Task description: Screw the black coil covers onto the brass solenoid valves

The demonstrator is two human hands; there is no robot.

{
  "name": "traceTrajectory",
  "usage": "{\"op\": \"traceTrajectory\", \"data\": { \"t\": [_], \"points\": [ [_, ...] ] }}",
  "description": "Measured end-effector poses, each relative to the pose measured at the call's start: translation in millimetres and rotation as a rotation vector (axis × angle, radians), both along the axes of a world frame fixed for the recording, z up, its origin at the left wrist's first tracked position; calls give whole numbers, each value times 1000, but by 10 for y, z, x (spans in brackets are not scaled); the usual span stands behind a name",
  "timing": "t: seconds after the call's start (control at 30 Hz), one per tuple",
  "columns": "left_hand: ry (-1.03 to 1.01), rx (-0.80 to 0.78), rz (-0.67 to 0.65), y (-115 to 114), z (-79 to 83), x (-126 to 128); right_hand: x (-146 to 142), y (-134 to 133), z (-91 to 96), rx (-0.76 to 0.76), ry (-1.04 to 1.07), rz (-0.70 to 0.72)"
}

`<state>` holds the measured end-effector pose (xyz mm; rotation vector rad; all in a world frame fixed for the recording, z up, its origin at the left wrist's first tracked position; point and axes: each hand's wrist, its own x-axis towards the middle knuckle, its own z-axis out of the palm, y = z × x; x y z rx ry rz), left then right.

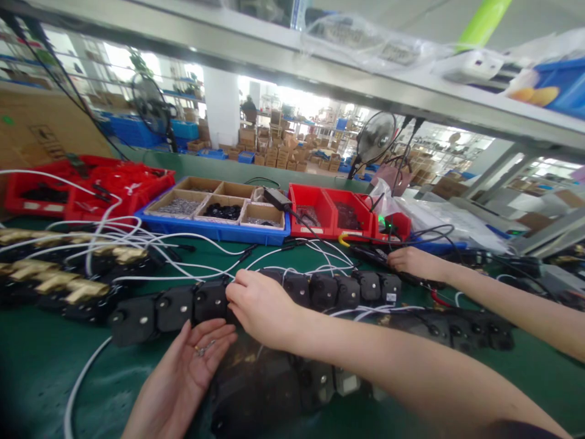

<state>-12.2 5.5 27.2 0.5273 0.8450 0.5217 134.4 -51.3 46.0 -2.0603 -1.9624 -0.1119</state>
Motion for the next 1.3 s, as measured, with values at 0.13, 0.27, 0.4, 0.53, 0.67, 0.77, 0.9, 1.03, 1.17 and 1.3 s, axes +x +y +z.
{"op": "traceTrajectory", "data": {
  "t": [0.13, 0.27, 0.4, 0.53, 0.67, 0.77, 0.9, 1.03, 1.17, 1.3],
  "points": [
    [0, 4, -2, 3, 0, 2, -5, -5, -5, 5, 26, -12],
    [2, -1, 0, 4, -14, 6, 6, 31, 29, 19, 182, -58],
    [1, -8, -4, 27, -63, -5, 69, 111, 96, -16, 408, -168],
    [-48, -36, -43, 82, -153, -44, 25, 77, 208, -10, 430, -183],
    [-150, -46, -67, 93, -161, -85, -217, -57, 293, -68, 112, 223],
    [-115, -56, -40, 67, -87, -93, -387, -61, 283, -147, -72, 383],
    [-60, -103, 51, 55, -10, -65, -481, 55, 281, -215, -97, 407],
    [-125, -180, 91, 82, -73, -44, -511, 114, 339, -263, -15, 361],
    [-113, -196, 114, 84, -156, -45, -527, 90, 356, -277, 9, 348],
    [-108, -170, 111, 17, -31, -14, -512, 49, 364, -230, 30, 319]
  ]
}}
